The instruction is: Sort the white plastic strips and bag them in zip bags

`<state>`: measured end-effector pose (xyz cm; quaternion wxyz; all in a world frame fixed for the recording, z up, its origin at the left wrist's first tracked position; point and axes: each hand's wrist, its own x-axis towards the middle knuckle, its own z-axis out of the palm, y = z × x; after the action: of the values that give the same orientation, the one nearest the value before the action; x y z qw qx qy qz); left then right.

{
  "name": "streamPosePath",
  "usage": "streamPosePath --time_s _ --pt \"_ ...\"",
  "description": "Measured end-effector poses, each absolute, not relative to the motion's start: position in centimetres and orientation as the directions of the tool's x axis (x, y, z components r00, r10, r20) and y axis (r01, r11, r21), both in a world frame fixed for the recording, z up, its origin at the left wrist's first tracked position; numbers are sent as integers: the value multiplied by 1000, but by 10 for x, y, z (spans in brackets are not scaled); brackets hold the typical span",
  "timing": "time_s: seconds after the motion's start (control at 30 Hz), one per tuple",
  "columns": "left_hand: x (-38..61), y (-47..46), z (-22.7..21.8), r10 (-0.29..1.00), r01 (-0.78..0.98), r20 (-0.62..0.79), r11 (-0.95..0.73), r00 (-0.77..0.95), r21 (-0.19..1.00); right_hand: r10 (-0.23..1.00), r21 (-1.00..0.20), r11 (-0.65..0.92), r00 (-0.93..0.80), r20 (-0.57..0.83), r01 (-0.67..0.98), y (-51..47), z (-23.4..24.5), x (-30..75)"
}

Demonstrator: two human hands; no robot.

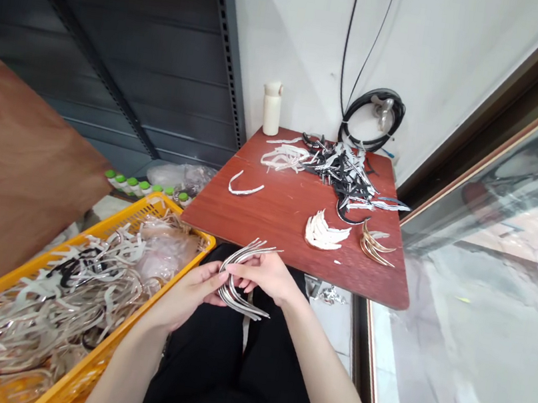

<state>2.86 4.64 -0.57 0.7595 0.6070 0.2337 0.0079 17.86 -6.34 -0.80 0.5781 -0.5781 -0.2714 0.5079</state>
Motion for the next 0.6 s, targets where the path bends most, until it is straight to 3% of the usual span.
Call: streamPosePath --time_s 0.27,0.6 --pt "24 46 -7 279 281 -349 255 895 925 903 -908 -275 239 -357 -317 -53 -12 177" --pt "22 47 -10 390 208 -362 385 847 899 879 -912 -26 426 -217 -410 -53 -23 169"
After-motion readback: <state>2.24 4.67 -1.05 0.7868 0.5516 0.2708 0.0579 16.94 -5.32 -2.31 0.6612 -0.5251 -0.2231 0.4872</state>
